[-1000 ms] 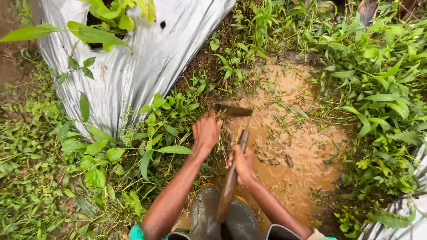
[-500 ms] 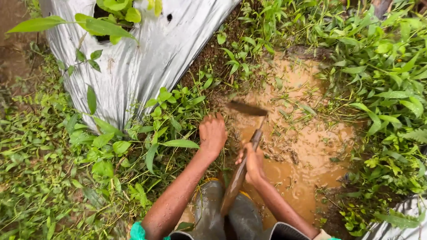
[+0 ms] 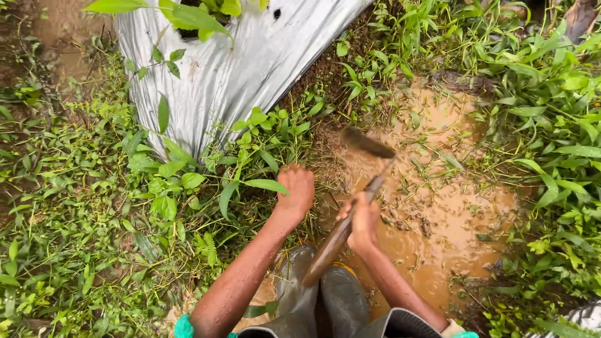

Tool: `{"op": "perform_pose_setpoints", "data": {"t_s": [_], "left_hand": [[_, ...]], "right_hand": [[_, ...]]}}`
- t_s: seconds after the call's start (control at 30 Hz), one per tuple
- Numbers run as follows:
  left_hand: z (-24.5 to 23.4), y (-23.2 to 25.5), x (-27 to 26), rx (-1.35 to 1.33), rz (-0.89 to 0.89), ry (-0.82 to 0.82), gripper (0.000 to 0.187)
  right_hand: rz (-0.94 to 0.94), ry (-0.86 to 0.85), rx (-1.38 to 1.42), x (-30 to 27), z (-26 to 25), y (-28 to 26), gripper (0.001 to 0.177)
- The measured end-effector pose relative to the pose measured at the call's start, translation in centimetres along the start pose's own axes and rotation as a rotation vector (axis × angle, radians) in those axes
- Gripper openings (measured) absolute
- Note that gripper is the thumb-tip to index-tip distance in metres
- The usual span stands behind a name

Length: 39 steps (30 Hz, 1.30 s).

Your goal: The person uses a hoe to dig into the muddy soil and remove weeds from a narrow channel between plastic-covered mounds. They repeatedly strike the ground to loosen the earth and pull out the vegetation by hand, clearing the area of unwanted plants.

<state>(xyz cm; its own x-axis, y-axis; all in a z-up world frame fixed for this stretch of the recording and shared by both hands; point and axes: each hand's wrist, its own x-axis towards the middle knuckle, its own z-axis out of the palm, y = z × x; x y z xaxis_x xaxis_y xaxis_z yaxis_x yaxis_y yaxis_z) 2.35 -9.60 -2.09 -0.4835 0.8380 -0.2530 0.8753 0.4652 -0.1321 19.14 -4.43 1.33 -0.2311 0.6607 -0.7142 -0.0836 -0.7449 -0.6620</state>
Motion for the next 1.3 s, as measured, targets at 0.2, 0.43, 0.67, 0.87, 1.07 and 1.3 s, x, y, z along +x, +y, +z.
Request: {"op": "perform_pose_setpoints", "data": {"t_s": [0.2, 0.43, 0.67, 0.87, 1.07, 1.3], "left_hand": [[-4.7, -1.1, -2.5, -0.024, -0.010, 0.053, 0.016], [-4.1, -4.5, -4.9, -0.084, -0.101, 0.218, 0.013], [-5.2, -3.3, -6.4, -0.116, -0.081, 0.093, 0.014], [-8.4, -2.9, -7.8, -0.125, -0.057, 0.082, 0.016], [-10.9, -2.3, -7.2, -0.127, -0.014, 0.232, 0.025], [-7.5, -0.7, -1.6, 0.782, 0.241, 0.150, 0.076]], "right_hand": [[-0.068, 0.138, 0.069, -3.0, 3.5, -1.8, 0.013], [0.010, 0.076, -0.039, -1.9, 1.0, 1.4, 0.013], [0.028, 0.103, -0.041, -4.8, 2.2, 4.2, 0.022], [0.027, 0.141, -0.029, -3.4, 1.1, 2.5, 0.019], [0.128, 0.178, -0.021, -3.6, 2.4, 7.5, 0.030], [0.179, -0.060, -0.094, -6.3, 2.4, 8.4, 0.007]]}}
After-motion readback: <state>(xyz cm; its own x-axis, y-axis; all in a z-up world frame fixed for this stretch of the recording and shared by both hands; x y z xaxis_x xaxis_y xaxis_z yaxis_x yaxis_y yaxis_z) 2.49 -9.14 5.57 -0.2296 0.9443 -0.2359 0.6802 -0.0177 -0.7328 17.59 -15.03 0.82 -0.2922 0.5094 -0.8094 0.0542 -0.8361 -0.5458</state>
